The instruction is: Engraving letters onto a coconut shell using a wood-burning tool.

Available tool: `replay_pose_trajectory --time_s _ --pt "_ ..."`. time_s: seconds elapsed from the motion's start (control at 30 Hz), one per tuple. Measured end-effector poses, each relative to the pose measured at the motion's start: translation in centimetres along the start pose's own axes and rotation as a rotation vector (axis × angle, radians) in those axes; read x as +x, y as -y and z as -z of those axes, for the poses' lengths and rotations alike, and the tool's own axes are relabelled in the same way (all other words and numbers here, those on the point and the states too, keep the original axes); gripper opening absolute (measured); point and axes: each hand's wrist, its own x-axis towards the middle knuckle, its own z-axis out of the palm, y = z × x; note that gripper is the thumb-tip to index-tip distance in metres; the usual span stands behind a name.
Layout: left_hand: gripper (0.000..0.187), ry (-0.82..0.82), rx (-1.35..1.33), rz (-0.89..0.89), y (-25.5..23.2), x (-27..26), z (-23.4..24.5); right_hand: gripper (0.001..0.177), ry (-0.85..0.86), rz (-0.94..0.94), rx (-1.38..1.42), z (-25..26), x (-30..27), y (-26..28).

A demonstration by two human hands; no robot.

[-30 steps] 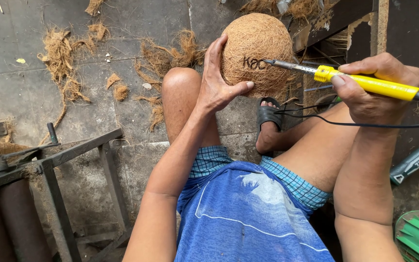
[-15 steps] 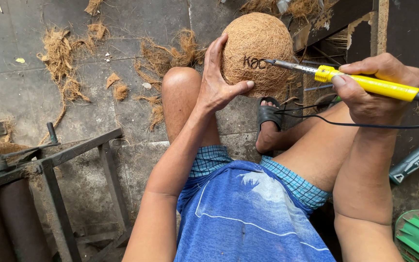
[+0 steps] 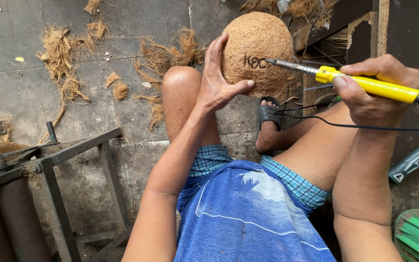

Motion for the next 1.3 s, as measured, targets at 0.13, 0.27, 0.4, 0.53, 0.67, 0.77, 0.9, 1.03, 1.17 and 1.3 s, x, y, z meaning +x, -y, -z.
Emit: replay_pose_trajectory --time_s 0.13,0.27,0.4,0.53,0.67,0.77,0.9,1.03,1.17,1.3 --pt "0.101 -0.007 0.006 -0.013 0.18 0.04 -0.02 0.016 -0.003 0.007 -0.010 -0.06 0.07 0.10" --pt "0.102 -0.011 0.015 -0.016 0.37 0.05 -0.12 0.015 -0.005 0.017 -0.011 -0.01 0.03 -0.03" --pt "0.103 -0.009 0.014 -0.020 0.41 0.05 -0.13 0.015 -0.006 0.022 -0.011 -0.01 -0.02 0.10" --pt "0.102 -0.009 0.016 -0.009 0.27 0.10 -0.08 0.015 -0.005 0.038 -0.031 -0.03 0.05 0.21" --pt "0.103 -0.003 0.007 -0.001 0.35 0.07 -0.11 0.014 0.002 0.053 -0.055 -0.04 0.05 0.36" --pt "0.101 -0.009 0.001 -0.015 0.29 0.08 -0.08 0.013 -0.001 0.070 -0.059 -0.18 0.13 0.57" --pt "0.102 -0.006 -0.002 -0.013 0.39 0.07 -0.12 0.014 -0.012 0.064 -0.064 -0.27 0.08 0.60" --pt "0.102 0.001 0.002 -0.001 0.10 0.09 -0.02 0.015 -0.015 0.057 -0.060 -0.27 -0.02 0.51" --pt "0.101 -0.003 0.007 -0.007 0.31 0.06 -0.07 0.015 -0.014 0.060 -0.065 -0.25 -0.02 0.57" --pt "0.102 -0.009 0.010 -0.022 0.45 0.06 -0.02 0.015 -0.010 0.067 -0.060 -0.32 0.01 0.60"
